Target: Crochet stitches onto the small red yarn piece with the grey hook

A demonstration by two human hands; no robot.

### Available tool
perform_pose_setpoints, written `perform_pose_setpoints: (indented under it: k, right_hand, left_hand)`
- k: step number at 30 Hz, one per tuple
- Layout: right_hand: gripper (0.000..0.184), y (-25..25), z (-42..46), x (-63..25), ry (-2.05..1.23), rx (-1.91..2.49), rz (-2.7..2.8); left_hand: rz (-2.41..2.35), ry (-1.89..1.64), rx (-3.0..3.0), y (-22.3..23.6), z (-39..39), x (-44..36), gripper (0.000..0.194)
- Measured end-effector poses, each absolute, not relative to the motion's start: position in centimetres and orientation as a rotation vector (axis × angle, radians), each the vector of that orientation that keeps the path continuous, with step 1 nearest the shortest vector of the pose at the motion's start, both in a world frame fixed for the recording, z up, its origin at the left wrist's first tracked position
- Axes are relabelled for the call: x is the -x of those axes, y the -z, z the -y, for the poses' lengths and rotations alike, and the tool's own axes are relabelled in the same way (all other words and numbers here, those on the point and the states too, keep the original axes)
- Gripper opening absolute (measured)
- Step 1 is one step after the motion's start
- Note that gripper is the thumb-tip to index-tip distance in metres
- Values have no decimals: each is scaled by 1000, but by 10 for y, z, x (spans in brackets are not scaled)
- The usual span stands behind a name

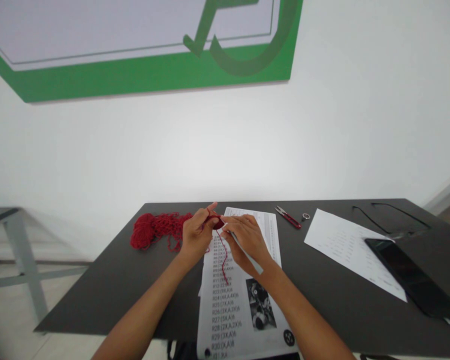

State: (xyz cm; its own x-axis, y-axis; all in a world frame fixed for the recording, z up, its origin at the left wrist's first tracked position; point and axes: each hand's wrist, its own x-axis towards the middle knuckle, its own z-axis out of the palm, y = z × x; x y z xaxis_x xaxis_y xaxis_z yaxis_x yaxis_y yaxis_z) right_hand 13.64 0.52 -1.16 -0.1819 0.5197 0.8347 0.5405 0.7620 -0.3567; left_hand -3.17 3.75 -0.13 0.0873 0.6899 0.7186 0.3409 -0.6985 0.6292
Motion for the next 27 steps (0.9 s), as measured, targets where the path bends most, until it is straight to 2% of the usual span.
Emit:
perform_pose_setpoints:
  k: [8, 11, 14, 17, 22, 27]
  right_hand:
    - [24, 17, 6, -125, -210, 915, 1635]
    - [27, 21, 7, -125, -493, 939, 1455]
    - [23, 22, -1, -128, -861, 766, 1257]
    - [27, 21, -13, -132, -1015, 608, 1115]
    - [31, 20, -20, -137, -907, 586, 1211]
    - [20, 15, -17, -144, -660, 659, 1442]
  left_hand:
    - [-1045, -1753, -2140, 1, -38, 32, 18]
    - [-1052, -1773, -2151, 1, -37, 31, 21]
    - [-1035, -1721, -2149, 2, -35, 30, 25]
    - [-987, -1629, -2177, 4, -33, 28, 26]
    - [-939, -1589, -2171, 5, -30, 27, 25]
    - [-919, -1532, -2087, 4, -29, 26, 30]
